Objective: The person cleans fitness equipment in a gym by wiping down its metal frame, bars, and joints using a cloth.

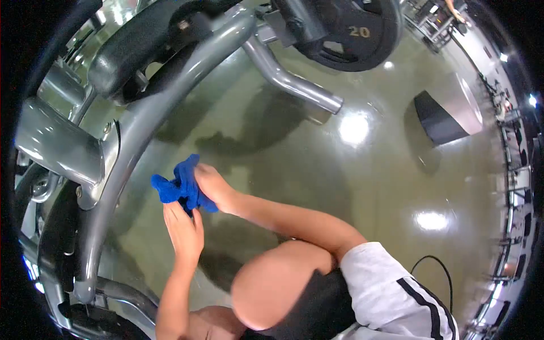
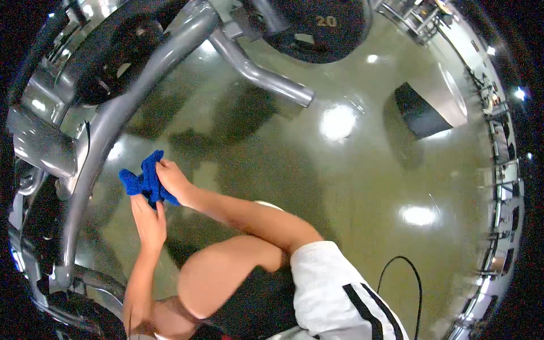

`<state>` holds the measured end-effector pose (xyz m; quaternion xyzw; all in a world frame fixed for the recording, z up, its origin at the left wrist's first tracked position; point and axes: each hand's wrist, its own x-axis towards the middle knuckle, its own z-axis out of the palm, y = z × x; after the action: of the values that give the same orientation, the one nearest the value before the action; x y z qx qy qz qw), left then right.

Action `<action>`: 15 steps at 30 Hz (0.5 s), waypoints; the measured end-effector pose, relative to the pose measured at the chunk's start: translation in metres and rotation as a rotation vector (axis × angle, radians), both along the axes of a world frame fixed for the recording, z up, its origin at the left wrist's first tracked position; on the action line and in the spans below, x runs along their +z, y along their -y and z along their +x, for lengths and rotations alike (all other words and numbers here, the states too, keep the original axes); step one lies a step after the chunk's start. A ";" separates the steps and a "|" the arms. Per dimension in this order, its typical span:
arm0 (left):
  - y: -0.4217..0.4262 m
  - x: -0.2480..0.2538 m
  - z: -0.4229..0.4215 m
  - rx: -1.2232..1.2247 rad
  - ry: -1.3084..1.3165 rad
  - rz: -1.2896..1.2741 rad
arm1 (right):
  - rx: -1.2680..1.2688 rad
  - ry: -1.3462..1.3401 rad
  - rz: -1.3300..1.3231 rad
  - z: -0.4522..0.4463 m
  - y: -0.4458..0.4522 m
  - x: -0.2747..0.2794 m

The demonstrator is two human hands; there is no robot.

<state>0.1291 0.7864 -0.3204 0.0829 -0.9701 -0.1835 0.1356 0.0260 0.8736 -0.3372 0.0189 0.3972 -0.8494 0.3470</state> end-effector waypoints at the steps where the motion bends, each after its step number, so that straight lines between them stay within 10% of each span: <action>1: -0.005 -0.001 -0.007 -0.032 -0.012 0.042 | 0.056 -0.139 0.143 -0.007 -0.015 0.001; 6: -0.031 -0.006 0.005 -0.202 0.119 0.112 | 0.375 -0.377 0.818 -0.031 -0.103 0.014; 15: -0.065 -0.035 -0.056 -0.040 0.086 0.539 | 0.387 -0.326 0.511 -0.073 -0.178 0.017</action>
<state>0.0728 0.8514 -0.3554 0.1044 -0.8924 -0.4343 0.0637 -0.0467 1.0513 -0.3198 -0.1062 0.6431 -0.6330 0.4176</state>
